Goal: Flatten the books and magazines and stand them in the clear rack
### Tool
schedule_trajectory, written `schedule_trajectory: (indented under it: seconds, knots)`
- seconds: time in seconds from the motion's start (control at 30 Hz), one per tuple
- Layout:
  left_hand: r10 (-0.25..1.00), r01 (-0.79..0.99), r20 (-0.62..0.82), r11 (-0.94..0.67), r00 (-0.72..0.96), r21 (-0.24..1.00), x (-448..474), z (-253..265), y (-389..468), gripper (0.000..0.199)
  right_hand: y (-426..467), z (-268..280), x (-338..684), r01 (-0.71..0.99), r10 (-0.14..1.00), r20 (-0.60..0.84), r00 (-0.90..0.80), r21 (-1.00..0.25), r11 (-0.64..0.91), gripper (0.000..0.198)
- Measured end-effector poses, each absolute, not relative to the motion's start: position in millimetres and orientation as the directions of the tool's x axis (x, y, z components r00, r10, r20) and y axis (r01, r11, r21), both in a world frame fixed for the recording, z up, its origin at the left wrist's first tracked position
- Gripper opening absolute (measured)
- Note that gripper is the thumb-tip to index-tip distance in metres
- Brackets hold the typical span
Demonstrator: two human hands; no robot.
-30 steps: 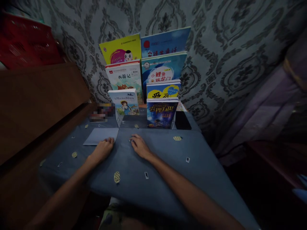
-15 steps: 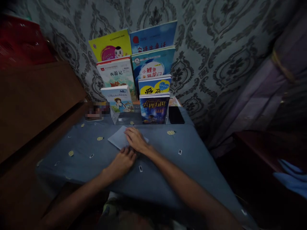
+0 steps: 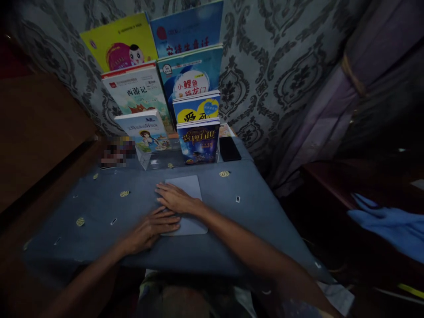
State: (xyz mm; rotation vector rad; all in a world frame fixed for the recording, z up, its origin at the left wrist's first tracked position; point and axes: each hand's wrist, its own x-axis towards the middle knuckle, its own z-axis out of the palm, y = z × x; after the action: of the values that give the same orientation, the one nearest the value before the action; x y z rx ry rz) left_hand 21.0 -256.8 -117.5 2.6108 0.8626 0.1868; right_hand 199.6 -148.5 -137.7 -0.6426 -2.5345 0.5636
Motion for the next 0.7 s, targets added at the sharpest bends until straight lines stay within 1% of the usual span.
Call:
schedule_trajectory:
  seconds: [0.1,0.2,0.27,0.37,0.47,0.6,0.7]
  knots:
    - [0.576,0.516,0.044,-0.761,0.816,0.393,21.4,-118.4,-256.2,0.065,-143.6,-140.0,205.9,0.409,0.593,0.293,-0.75,-0.5,0.763,0.049]
    - [0.554,0.491,0.068,-0.783,0.83,0.382,20.4,-119.1,-255.1,0.066,-138.1,-140.1,218.0,0.504,0.645,0.222,-0.732,-0.461,0.731,0.058]
    - [0.549,0.485,0.079,-0.789,0.832,0.376,19.7,-120.3,-254.2,0.065,-133.9,-140.8,228.6,0.554,0.672,0.185,-0.717,-0.436,0.71,0.06]
    - [0.541,0.473,0.091,-0.796,0.836,0.378,19.2,-120.9,-252.5,0.063,-128.6,-143.6,246.2,0.599,0.71,0.176,-0.682,-0.422,0.68,0.058]
    - [0.529,0.462,0.082,-0.799,0.845,0.385,18.8,-115.1,-251.4,0.065,-126.6,-146.1,262.6,0.612,0.728,0.178,-0.662,-0.433,0.662,0.057]
    - [0.482,0.439,0.015,-0.81,0.876,0.389,17.6,-99.4,-252.3,0.071,-127.7,-145.0,276.1,0.586,0.726,0.199,-0.658,-0.47,0.66,0.054]
    - [0.482,0.457,-0.027,-0.811,0.876,0.366,15.9,-94.4,-248.5,0.066,-128.0,-142.5,280.3,0.561,0.72,0.185,-0.669,-0.51,0.652,0.055]
